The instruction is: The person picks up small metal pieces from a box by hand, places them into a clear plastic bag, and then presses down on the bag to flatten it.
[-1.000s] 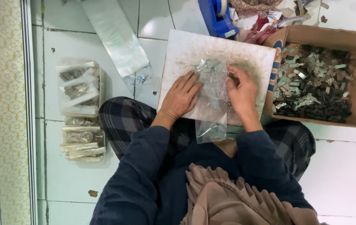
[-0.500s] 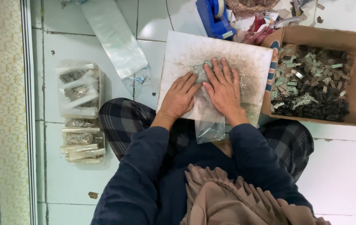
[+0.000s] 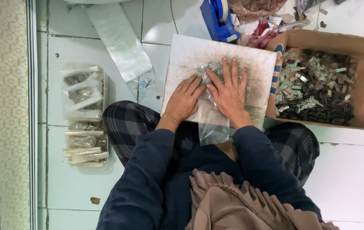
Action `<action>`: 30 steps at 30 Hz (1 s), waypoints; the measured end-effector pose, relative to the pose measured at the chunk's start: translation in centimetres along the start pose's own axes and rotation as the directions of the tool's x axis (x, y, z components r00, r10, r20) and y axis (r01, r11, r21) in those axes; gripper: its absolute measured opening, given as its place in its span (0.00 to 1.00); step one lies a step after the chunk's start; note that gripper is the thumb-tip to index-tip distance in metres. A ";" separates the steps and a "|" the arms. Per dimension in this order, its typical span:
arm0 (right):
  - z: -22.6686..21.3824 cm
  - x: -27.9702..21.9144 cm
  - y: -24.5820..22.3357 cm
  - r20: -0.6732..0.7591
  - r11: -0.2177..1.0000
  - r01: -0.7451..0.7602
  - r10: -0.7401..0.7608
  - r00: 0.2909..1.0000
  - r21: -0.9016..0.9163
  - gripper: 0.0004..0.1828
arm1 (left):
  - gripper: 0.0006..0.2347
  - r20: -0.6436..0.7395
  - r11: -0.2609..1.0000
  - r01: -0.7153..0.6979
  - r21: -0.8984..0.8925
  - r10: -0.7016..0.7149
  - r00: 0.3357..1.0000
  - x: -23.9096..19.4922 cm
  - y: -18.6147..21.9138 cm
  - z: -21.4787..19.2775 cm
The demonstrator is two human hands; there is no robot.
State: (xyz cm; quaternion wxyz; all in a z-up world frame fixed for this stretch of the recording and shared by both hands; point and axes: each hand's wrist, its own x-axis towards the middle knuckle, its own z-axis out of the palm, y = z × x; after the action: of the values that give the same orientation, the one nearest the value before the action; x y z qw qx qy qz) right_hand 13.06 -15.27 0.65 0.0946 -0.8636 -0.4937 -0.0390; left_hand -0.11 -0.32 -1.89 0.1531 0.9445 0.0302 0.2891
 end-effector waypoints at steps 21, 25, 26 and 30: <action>-0.6 -3.0 3.1 0.131 0.998 -0.043 0.036 0.991 0.048 0.36 | 0.12 -0.042 0.999 0.023 -0.044 -0.025 0.999 -0.3 0.0 0.3; -0.7 -3.8 3.3 0.057 0.998 -0.061 0.059 0.997 0.032 0.34 | 0.12 -0.036 0.998 0.027 -0.053 -0.029 0.999 0.2 0.2 -0.5; -0.7 -3.9 3.3 0.035 0.996 -0.076 0.075 0.997 0.036 0.35 | 0.12 -0.039 1.000 0.014 -0.022 -0.015 0.999 0.3 0.2 -0.6; -1.2 -4.4 2.6 0.064 0.997 -0.052 0.048 0.997 0.059 0.37 | 0.17 -0.021 0.996 -0.032 0.083 0.034 0.999 0.8 0.3 -0.6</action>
State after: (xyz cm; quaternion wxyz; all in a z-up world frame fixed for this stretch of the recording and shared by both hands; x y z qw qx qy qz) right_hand 13.12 -20.51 0.81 0.1059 -0.8733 -0.4756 0.0054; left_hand 0.18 -0.35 -0.90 0.1086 0.9471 0.0280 0.3007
